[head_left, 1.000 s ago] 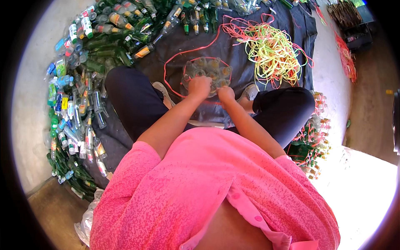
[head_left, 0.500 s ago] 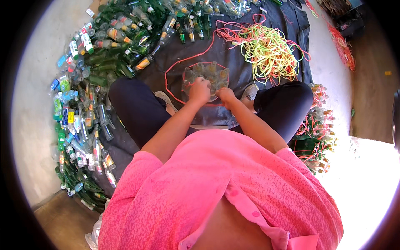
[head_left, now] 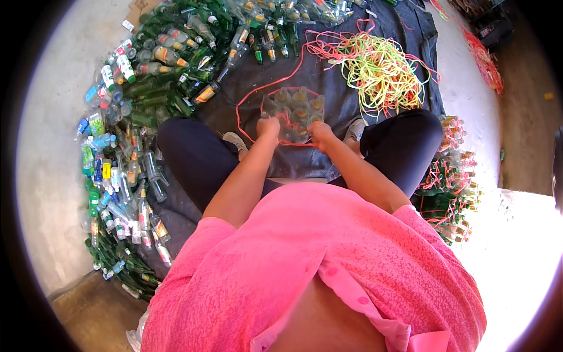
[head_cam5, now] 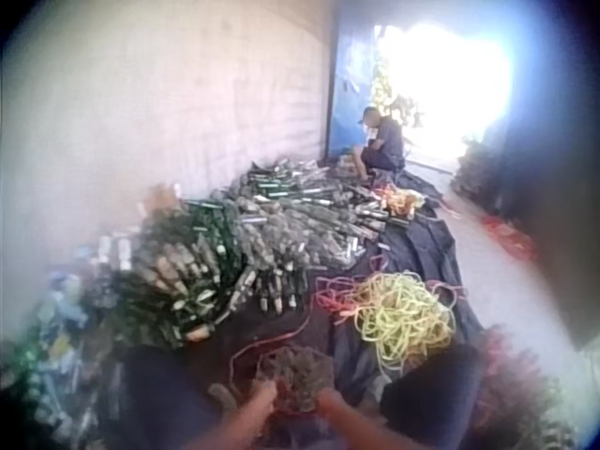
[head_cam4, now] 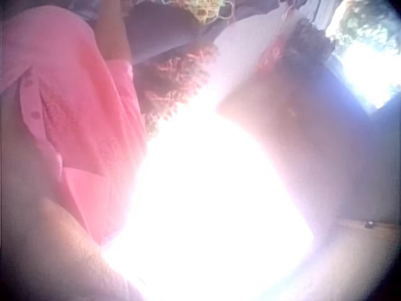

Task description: The person bundles glass bottles together using pink and yellow strings, tying knots to secure groups of bottles.

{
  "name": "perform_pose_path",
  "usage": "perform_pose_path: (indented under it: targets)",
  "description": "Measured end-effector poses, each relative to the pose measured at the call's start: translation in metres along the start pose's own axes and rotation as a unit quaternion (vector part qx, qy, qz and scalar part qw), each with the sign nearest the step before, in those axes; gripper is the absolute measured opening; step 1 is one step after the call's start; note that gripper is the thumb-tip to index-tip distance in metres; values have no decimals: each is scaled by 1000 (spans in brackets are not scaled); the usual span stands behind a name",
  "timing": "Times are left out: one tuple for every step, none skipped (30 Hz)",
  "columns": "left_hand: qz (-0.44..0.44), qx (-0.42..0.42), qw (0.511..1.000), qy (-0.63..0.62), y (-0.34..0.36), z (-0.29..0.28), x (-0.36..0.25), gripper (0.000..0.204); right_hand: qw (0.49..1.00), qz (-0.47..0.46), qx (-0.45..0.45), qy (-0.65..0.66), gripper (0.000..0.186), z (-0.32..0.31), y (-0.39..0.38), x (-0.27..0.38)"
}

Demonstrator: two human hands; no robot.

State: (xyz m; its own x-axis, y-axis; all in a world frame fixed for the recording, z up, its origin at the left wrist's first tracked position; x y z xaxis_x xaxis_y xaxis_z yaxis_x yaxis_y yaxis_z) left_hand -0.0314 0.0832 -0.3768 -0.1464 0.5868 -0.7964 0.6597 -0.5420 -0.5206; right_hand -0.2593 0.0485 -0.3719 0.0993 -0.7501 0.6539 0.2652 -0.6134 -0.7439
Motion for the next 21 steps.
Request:
perform_pose_path:
  targets:
    - [36, 3, 999, 21, 4, 2, -10, 20, 997, -72, 10, -35, 6, 7, 4, 8]
    - [72, 6, 997, 41, 5, 1, -24, 15, 967, -230, 17, -111, 6, 19, -1, 29]
    - [78, 21, 996, 25, 1, 2, -33, 13, 973, -209, 20, -92, 7, 26, 4, 21]
    - [71, 30, 996, 50, -3, -2, -40, 14, 979, -198, 8, -54, 8, 32, 5, 13]
    - [79, 35, 993, 74, -9, -10, -50, 15, 999, -16, -10, 39, 10, 35, 12, -24]
    - [85, 38, 991, 98, -15, -18, -61, 17, 999, -33, -11, 22, 12, 37, 11, -23]
    - [109, 52, 983, 142, -25, -20, -72, 19, 999, -36, -21, 2, 14, 37, 10, -24]
    - [195, -1, 960, 200, -40, -28, -93, 21, 998, -37, -39, -20, 15, 35, 10, -27]
    - [266, -47, 927, 260, -60, -31, -107, 23, 999, -38, -28, -22, 16, 37, 12, -30]
    - [324, -85, 887, 317, -79, -30, -118, 26, 998, -42, -26, -27, 17, 34, 17, -33]
    - [392, -84, 829, 389, -96, -19, -127, 23, 998, -57, -9, -23, 18, 35, 23, -35]
    - [403, 7, 815, 417, -105, 3, -121, 22, 998, -49, -22, -42, 17, 28, 31, -42]
    - [426, 82, 791, 432, -116, 22, -115, 20, 996, -66, -14, -58, 17, 26, 38, -46]
    - [468, 142, 759, 429, -128, 35, -112, 19, 980, -137, 24, -143, 18, 32, 44, -37]
    - [485, 141, 739, 446, -134, 37, -107, 18, 950, -208, 52, -226, 18, 40, 44, -30]
    - [523, 126, 715, 445, -144, 38, -105, 18, 921, -264, 68, -279, 19, 47, 39, -25]
    - [533, 135, 692, 468, -145, 44, -100, 17, 945, -218, 60, -236, 18, 40, 41, -29]
    - [543, 132, 695, 454, -144, 44, -101, 17, 965, -172, 48, -189, 17, 33, 37, -30]
    - [523, 151, 700, 463, -136, 47, -97, 17, 993, -89, 41, -72, 14, 30, 31, -35]
    - [502, 171, 705, 472, -129, 49, -94, 18, 997, -15, 51, 55, 12, 33, 18, -38]
    - [490, 193, 704, 477, -125, 51, -92, 18, 999, 0, 23, 40, 11, 29, 3, -30]
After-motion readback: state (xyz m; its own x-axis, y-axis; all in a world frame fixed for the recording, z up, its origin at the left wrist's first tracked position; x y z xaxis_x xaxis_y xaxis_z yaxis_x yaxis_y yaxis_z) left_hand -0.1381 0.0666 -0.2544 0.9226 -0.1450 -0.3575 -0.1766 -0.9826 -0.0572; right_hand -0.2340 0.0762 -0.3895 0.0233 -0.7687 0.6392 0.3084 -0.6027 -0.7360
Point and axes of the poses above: each hand's wrist, its own y-axis towards the middle knuckle, its own z-axis out of the palm, x = y × z, the point moved 9 cm from there along y, towards the middle knuckle, and after that the axes turned 1 degree about x, right-handed, at the moved point
